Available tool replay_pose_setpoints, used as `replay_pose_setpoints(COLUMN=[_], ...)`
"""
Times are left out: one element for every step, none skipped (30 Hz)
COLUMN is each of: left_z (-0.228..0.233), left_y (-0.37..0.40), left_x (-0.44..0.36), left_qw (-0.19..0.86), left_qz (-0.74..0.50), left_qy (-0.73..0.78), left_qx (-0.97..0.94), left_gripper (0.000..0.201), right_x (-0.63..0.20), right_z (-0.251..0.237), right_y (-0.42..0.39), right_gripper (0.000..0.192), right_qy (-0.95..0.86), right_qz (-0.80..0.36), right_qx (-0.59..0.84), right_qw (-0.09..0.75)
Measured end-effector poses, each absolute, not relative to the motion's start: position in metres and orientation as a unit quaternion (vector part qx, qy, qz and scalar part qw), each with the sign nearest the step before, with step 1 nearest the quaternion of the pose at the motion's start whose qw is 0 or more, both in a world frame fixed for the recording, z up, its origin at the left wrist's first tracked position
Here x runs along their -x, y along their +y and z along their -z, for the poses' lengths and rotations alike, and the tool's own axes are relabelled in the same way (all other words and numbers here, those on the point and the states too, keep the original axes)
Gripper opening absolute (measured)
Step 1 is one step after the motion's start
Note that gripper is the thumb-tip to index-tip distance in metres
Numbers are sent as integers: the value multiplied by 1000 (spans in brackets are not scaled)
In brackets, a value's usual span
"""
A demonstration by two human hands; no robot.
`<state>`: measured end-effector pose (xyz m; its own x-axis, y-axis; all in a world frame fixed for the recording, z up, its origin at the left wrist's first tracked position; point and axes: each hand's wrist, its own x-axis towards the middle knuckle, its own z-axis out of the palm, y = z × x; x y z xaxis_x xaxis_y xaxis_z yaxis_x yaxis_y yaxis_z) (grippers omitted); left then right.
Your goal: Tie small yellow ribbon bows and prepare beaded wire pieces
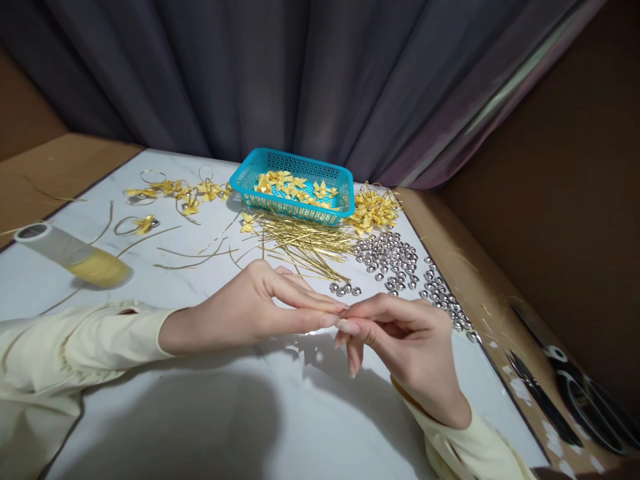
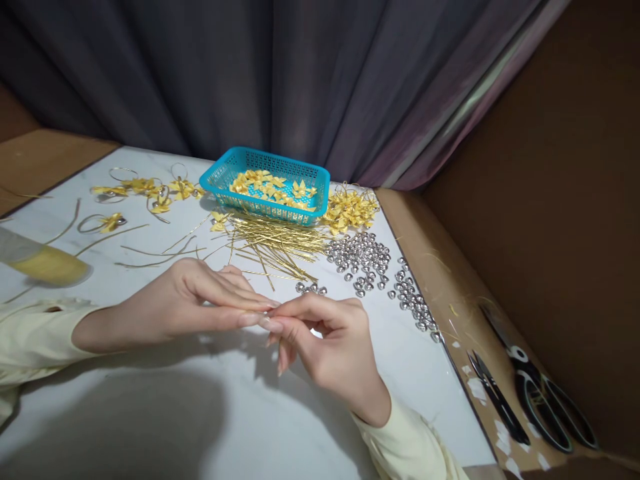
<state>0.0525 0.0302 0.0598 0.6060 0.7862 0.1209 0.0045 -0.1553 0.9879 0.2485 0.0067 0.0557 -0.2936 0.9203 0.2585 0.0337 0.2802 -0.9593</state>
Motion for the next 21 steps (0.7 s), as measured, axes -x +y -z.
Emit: replay_pose_setpoints(left_z=[-60,-59,-59,-59,-59,-59,-60,-60,-61,-61,-62,-62,-62,-62,-62,-62,-62,-61,-61,-60,-60], left_y=[30,30,30,30,30,30,30,29,29,29,29,29,29,29,29,30,30,30,30,30,30], left_x=[-53,-53,-53,-53,-53,-53,-53,-53,-53,-53,-53,-53,-54,-54,-54,-54,-54,-54,-54,-54,-54], left_qw=[581,581,580,580,581,582,583,584,584,582,580,578,576,573,570,567,562,557,553,548,543], left_qz=[-335,-335,-337,-337,-339,-340,-339,-337,-336,-336,-337,-337,-339,-340,-341,-344,-347,-351,-354,-357,-360], left_qy=[290,288,286,284,284,285,288,290,291,292,291,290,289,288,288,287,286,286,285,283,282], left_qx=[-683,-684,-685,-685,-684,-682,-680,-679,-679,-680,-682,-684,-686,-688,-690,-692,-694,-696,-698,-702,-705], left_gripper=[18,18,18,19,19,19,19,19,19,19,20,20,20,19,19,18,17,17,18,18,18], right_x=[-248,-248,-248,-248,-248,-248,-248,-248,-248,-248,-248,-249,-249,-249,-249,-249,-249,-249,-249,-250,-250], right_z=[-55,-55,-55,-55,-55,-55,-55,-55,-55,-55,-55,-55,-55,-55,-54,-54,-53,-52,-52,-51,-50], right_y=[7,7,7,7,7,7,7,7,7,6,6,6,6,6,6,6,6,6,6,6,6], right_gripper=[10,10,10,10,10,10,9,9,9,9,10,10,10,11,11,11,11,10,10,10,10], right_qy=[-650,-652,-652,-652,-651,-651,-650,-649,-649,-648,-648,-649,-650,-651,-651,-651,-650,-650,-650,-651,-651], right_qz=[-474,-473,-472,-471,-472,-473,-475,-476,-478,-479,-479,-479,-478,-478,-478,-478,-477,-476,-475,-474,-473], right_qx=[364,363,363,367,369,370,370,371,369,367,364,364,363,366,368,369,368,365,362,359,359], right_qw=[469,469,470,467,465,464,464,463,463,464,467,466,466,463,461,461,463,466,471,472,472])
